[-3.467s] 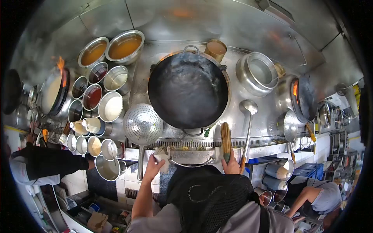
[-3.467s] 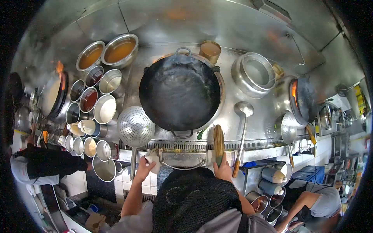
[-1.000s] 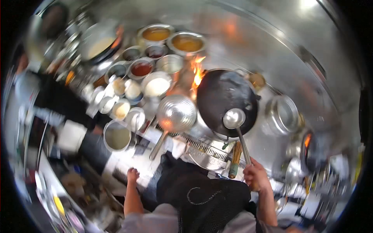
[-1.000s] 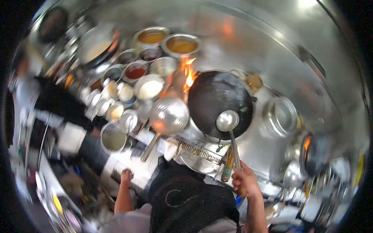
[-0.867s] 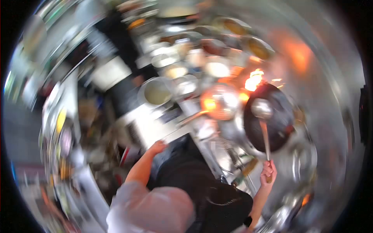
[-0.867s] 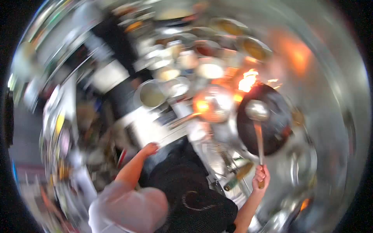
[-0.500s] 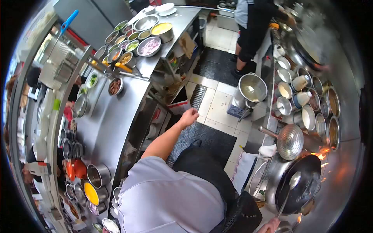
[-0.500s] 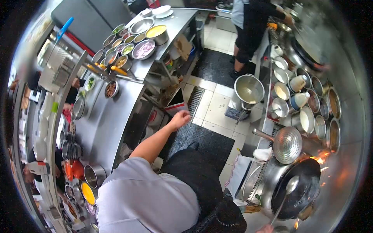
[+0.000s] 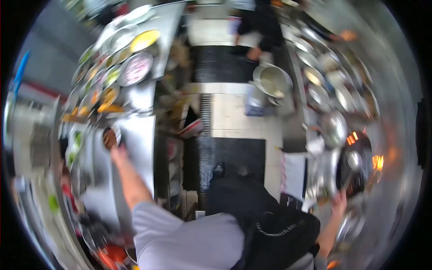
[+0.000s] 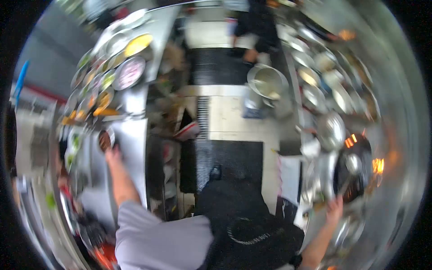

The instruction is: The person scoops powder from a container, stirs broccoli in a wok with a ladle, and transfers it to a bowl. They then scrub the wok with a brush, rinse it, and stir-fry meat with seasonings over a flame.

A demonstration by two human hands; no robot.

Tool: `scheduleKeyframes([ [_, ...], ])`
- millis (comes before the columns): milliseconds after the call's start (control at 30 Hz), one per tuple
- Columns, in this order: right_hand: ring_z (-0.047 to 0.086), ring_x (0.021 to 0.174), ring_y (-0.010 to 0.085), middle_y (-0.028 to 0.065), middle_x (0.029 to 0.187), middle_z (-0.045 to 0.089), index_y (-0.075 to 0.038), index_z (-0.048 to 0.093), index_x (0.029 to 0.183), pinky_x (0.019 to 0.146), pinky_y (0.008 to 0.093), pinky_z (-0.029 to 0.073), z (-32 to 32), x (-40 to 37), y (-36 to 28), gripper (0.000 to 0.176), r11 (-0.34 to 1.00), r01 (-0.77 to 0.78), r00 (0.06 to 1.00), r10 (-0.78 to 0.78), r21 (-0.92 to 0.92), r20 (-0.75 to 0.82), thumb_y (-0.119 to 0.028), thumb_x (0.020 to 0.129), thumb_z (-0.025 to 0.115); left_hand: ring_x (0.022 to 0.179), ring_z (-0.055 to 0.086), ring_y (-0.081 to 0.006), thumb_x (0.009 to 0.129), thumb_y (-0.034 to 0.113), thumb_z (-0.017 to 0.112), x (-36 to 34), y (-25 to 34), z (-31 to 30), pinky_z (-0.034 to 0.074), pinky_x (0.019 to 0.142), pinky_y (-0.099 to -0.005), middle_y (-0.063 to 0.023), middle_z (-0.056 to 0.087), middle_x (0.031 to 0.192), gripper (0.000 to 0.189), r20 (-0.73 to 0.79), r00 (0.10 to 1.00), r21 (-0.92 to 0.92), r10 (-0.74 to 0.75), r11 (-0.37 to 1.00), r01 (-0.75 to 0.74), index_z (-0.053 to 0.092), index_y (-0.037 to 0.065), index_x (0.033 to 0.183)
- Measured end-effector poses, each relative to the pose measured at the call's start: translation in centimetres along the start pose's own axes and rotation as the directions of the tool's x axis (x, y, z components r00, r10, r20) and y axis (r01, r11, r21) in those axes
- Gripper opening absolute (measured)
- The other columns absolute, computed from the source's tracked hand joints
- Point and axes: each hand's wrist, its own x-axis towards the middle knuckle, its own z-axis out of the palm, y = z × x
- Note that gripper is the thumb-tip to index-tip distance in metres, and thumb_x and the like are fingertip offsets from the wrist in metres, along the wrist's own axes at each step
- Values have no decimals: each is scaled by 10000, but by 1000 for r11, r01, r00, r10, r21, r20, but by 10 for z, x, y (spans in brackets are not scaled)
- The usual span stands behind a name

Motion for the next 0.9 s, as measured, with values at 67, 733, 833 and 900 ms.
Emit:
scheduleKeyframes([
  [67, 481, 486, 165, 15, 597, 457, -107, 482, 801, 408, 320, 399, 13, 30, 21, 144, 942, -85, 910, -59, -325, -410, -124, 943, 467, 1036, 605, -295, 934, 260, 615, 58, -2, -46, 516, 851, -415, -122, 646, 1135, 387, 225, 954, 142, -196, 976, 167, 571, 21, 1234],
  [733, 542, 527, 199, 103, 764, 557, -83, 491, 1224, 448, 339, 463, 32, -89, -26, 290, 995, 54, 931, -20, 83, -364, -138, 947, 556, 1152, 596, -268, 899, -9, 511, -782, -289, 136, 540, 898, -461, -123, 565, 1292, 420, 584, -327, 708, -743, 663, -244, 471, 76, 1308],
  [833, 602, 600, 284, 157, 825, 599, -121, 488, 1337, 580, 391, 524, -14, -54, 9, 411, 865, 114, 892, -306, -488, -334, -123, 933, 567, 1103, 589, -356, 829, -35, 549, -900, -347, 136, 519, 880, -412, -166, 582, 1191, 311, 726, -478, 91, -495, 758, -646, 539, 28, 1134],
  [900, 645, 739, 413, 222, 964, 627, -169, 437, 1441, 728, 470, 541, -42, -50, 35, 578, 656, 72, 841, -445, -752, -307, -56, 885, 546, 1066, 559, -421, 778, -58, 561, -956, -376, 136, 490, 899, -405, -208, 557, 1141, 246, 687, -709, -479, -158, 635, -606, 552, -11, 1019],
])
